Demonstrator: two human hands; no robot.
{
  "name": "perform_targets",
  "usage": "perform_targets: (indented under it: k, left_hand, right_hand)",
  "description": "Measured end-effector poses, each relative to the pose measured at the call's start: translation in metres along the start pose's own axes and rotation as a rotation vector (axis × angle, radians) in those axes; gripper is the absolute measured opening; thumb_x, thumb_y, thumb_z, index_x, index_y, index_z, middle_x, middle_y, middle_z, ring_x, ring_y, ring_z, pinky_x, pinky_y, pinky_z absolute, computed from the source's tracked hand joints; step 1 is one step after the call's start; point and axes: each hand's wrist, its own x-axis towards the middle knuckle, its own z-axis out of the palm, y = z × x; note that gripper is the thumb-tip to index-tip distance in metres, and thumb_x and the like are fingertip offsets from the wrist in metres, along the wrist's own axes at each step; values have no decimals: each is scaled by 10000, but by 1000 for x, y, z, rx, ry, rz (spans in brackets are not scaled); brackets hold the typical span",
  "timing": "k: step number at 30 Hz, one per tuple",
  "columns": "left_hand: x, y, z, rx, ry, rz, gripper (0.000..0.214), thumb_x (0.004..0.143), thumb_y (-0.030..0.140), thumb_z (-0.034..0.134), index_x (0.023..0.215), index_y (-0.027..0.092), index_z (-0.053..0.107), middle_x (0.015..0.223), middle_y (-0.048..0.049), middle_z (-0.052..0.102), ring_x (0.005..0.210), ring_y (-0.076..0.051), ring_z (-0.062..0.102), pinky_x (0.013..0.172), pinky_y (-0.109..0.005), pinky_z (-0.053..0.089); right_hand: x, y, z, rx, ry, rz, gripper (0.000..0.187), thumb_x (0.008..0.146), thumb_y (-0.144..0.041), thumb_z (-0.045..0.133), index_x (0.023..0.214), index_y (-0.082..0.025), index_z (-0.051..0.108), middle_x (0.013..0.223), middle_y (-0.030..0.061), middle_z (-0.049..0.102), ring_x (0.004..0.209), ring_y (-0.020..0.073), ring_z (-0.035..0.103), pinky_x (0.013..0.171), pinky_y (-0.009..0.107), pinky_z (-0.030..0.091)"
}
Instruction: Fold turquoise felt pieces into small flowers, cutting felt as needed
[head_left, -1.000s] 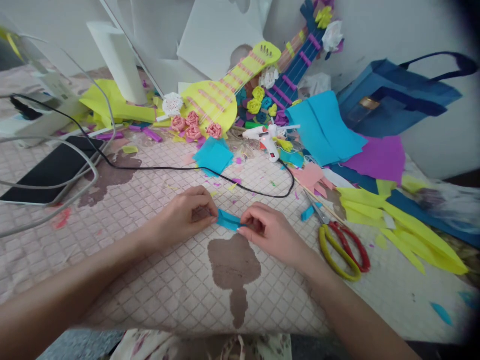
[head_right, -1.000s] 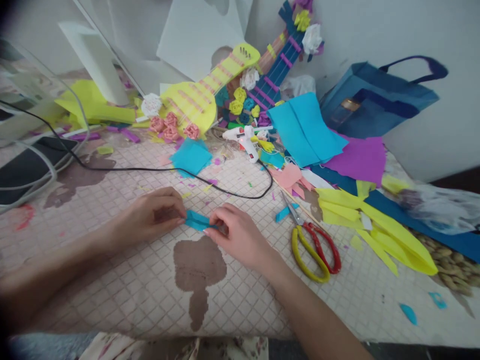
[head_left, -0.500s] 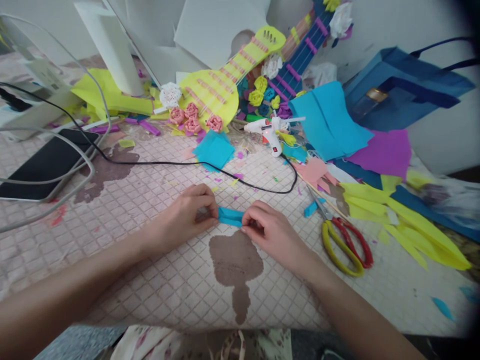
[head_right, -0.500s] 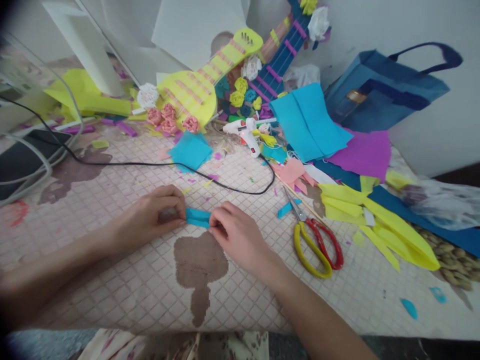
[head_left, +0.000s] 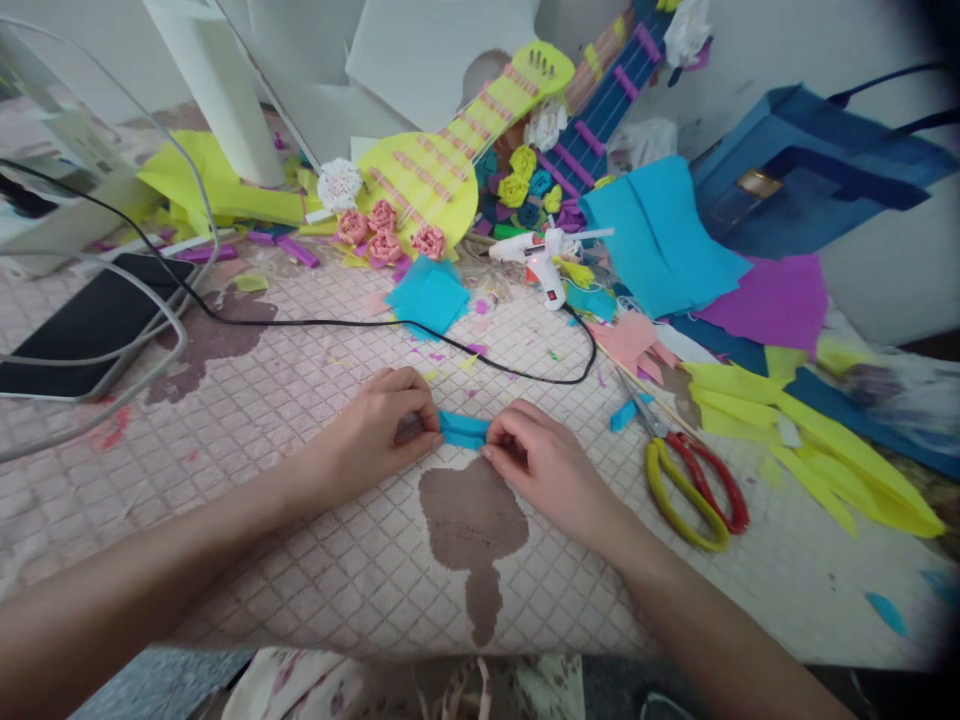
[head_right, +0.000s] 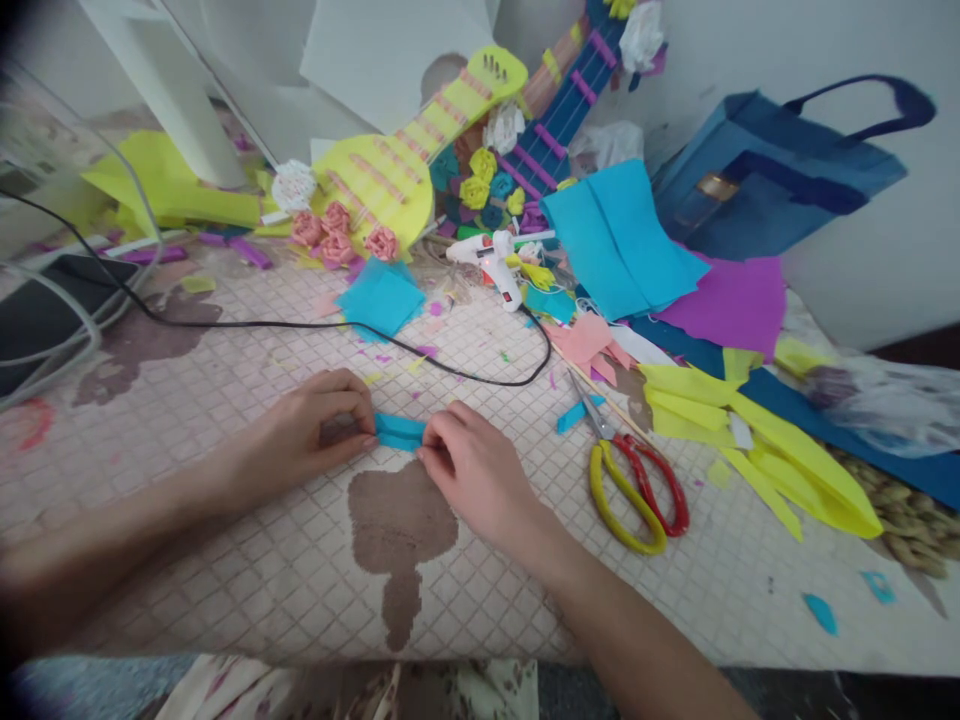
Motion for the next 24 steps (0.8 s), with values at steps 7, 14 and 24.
perform_targets:
  k: [7, 14, 24]
  left_hand:
    - [0, 0, 1, 34, 14, -7, 99, 813, 176, 547, 728, 165, 598, 847, -38, 550, 861, -188, 516, 795, -332, 439]
    - [1, 0, 2, 47, 16, -10, 94, 813, 202, 559, 729, 171, 588, 846, -37, 554, 868, -191, 515, 801, -336, 440]
    - [3, 4, 1, 62, 24, -35, 107, 797, 181, 550, 694, 165, 576, 810, -35, 562, 832, -189, 521, 772, -336, 436]
  right_hand:
    - [1, -1, 1, -27, 12, 17, 137, 830, -110, 541, 731, -188, 486, 787, 0, 505, 707, 129, 490, 626, 261, 364]
    - [2, -1, 2, -28, 25, 18, 148, 821, -110, 534, 713, -191, 471, 763, -3, 493, 681, 124, 479, 601, 257, 354]
    - [3, 0, 4, -61, 41, 17, 144, 811, -126, 535, 703, -192, 465, 753, -5, 497, 661, 120, 476, 579, 254, 346]
